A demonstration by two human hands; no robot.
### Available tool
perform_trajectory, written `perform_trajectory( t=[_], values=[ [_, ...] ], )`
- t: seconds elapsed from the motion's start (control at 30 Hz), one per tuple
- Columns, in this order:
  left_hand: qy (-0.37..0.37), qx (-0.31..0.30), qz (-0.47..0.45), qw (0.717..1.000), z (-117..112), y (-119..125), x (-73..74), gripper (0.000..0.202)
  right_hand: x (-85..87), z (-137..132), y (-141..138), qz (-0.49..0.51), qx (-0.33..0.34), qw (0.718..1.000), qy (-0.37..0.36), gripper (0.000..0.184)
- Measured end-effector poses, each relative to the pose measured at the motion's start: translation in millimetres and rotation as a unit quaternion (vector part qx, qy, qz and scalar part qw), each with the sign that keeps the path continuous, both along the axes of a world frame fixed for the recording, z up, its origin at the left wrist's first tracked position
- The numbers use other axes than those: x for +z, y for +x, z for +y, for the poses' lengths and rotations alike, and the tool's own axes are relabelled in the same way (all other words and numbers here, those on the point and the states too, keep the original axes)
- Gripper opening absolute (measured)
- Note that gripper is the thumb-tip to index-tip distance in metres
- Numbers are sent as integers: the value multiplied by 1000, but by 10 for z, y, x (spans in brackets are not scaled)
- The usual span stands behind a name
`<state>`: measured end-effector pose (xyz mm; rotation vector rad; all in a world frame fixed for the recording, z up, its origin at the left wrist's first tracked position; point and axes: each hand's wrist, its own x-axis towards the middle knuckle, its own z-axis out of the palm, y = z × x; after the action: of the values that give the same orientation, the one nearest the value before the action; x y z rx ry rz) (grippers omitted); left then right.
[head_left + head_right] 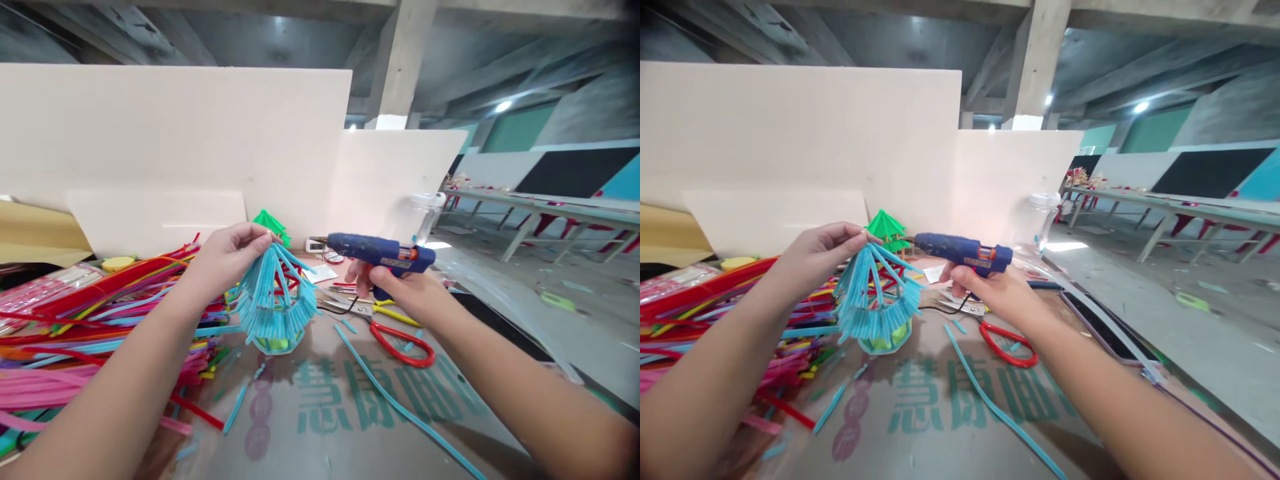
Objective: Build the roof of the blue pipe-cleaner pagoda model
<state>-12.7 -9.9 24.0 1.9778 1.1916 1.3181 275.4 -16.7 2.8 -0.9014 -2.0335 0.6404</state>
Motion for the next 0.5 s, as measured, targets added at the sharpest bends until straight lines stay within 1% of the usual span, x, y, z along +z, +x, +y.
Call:
perform_trajectory(
  t=[0.07,0.2,0.3,0.4,0.5],
  values=[
    [1,2,3,1000,32,1,-22,40,-43,24,-21,-8,2,1000,3,44],
    [-6,-4,4,1000,75,34,-72,42,-59,-28,-104,2,15,1000,-10,39],
    [-8,-12,1,1000,77,56,-93,41,-70,-87,-162,-11,-18,1000,-7,37],
    [8,-23,6,1000,62,78,-96,38,-90,-118,-204,-34,-37,999,9,34],
    [18,-31,24,999,42,92,-88,36,-102,-121,-229,-42,-29,998,37,34]
  ],
)
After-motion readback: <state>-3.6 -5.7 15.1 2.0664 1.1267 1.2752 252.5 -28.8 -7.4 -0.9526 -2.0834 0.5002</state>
